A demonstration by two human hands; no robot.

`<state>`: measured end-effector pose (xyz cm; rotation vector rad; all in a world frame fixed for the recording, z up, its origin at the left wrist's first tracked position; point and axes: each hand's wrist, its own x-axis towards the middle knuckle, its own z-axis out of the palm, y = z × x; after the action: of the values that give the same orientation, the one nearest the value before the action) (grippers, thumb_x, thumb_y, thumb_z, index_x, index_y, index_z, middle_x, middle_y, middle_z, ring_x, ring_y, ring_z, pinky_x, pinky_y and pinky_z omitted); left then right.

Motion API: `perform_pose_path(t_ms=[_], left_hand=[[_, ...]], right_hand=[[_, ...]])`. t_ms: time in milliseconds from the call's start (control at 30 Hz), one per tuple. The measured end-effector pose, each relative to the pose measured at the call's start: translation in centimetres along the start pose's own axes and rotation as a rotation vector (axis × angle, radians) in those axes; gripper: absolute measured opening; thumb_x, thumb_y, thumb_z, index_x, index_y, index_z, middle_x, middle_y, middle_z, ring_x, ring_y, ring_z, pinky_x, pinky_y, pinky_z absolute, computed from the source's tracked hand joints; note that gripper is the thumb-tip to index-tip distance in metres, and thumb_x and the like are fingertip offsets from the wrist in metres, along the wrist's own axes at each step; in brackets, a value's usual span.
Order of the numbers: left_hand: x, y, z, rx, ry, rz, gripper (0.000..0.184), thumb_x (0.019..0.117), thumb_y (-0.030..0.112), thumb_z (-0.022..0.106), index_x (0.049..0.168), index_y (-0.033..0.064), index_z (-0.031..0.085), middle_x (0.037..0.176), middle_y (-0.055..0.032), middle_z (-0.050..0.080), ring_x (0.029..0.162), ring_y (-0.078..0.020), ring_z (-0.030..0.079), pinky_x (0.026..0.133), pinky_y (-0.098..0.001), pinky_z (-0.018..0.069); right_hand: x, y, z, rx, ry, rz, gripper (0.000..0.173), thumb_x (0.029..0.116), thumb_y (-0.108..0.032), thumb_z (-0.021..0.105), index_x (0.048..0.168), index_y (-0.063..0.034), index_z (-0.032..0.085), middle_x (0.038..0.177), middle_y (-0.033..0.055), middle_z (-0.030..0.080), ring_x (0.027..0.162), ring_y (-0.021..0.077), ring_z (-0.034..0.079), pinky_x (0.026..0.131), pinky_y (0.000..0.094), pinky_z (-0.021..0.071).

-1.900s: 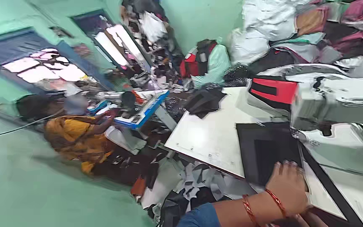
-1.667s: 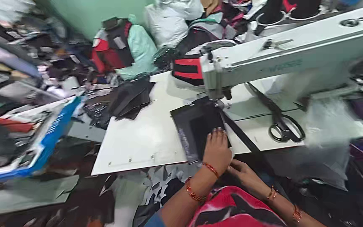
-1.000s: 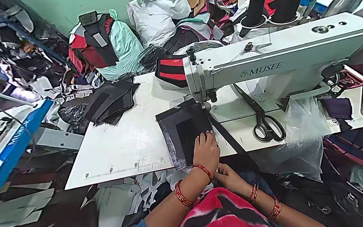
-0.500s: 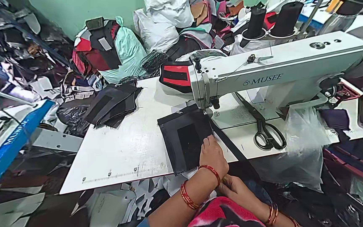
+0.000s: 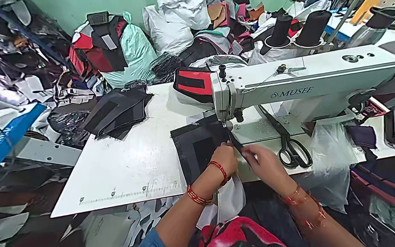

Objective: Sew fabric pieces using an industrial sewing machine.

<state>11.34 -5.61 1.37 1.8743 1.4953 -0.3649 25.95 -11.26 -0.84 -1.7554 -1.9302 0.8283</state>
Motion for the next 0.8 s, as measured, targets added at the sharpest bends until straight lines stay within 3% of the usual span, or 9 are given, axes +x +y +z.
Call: perform_pose_path(t_ms=[33, 100, 300, 400, 800], left_hand=[[-0.1, -0.6, 0.1, -0.035, 0.015, 0.029, 0.047, 0.1026, 0.011, 0.047, 0.146, -0.0065, 0.049, 0.147, -0.0274, 0.048, 0.132, -0.0385, 0.055, 0.11, -0.0503, 0.0456], [-0.3, -1.5, 0.2, -0.085, 0.05, 0.081, 0.044, 0.1032, 0.011, 0.046, 0.143, -0.0065, 0.052, 0.144, -0.0273, 0.051, 0.13, -0.0368, 0.056, 0.109, -0.0483, 0.0457], [-0.1, -3.4, 0.7, -0.204, 0.099, 0.192, 0.05, 0.1021, 0.009, 0.046, 0.151, -0.0037, 0.045, 0.146, -0.0263, 0.051, 0.134, -0.0346, 0.053, 0.113, -0.0439, 0.042], [0.0, -4.1, 1.0, -0.243, 0.126, 0.234, 0.052, 0.1014, 0.008, 0.046, 0.152, -0.0036, 0.044, 0.146, -0.0269, 0.052, 0.135, -0.0352, 0.052, 0.114, -0.0441, 0.0412], [0.0, -4.1, 1.5, -0.272, 0.18, 0.237, 0.051, 0.1013, 0.008, 0.047, 0.151, -0.0027, 0.045, 0.143, -0.0271, 0.054, 0.132, -0.0356, 0.055, 0.113, -0.044, 0.0426]], right_hand=[[2.0, 0.3, 0.9, 0.002, 0.084, 0.001, 0.031, 0.1039, -0.02, 0.057, 0.125, -0.0012, 0.069, 0.115, 0.0175, 0.072, 0.106, 0.0325, 0.069, 0.096, 0.0498, 0.0527], [5.3, 0.5, 2.4, 0.01, 0.084, 0.071, 0.04, 0.104, -0.025, 0.058, 0.137, -0.0021, 0.062, 0.124, 0.0174, 0.068, 0.107, 0.0302, 0.068, 0.096, 0.0462, 0.0527], [6.1, 0.3, 3.7, 0.15, 0.217, 0.19, 0.024, 0.1009, -0.01, 0.057, 0.117, 0.0013, 0.072, 0.105, 0.0171, 0.072, 0.093, 0.0231, 0.069, 0.088, 0.0368, 0.0544], [5.4, 1.0, 3.7, 0.277, 0.18, 0.219, 0.025, 0.0995, -0.01, 0.061, 0.12, 0.0021, 0.07, 0.105, 0.0149, 0.073, 0.088, 0.0161, 0.068, 0.084, 0.0297, 0.0548], [4.1, 0.1, 5.0, 0.424, 0.122, 0.185, 0.028, 0.096, -0.003, 0.057, 0.121, 0.0056, 0.068, 0.101, 0.014, 0.071, 0.083, 0.0106, 0.064, 0.077, 0.0249, 0.0522]])
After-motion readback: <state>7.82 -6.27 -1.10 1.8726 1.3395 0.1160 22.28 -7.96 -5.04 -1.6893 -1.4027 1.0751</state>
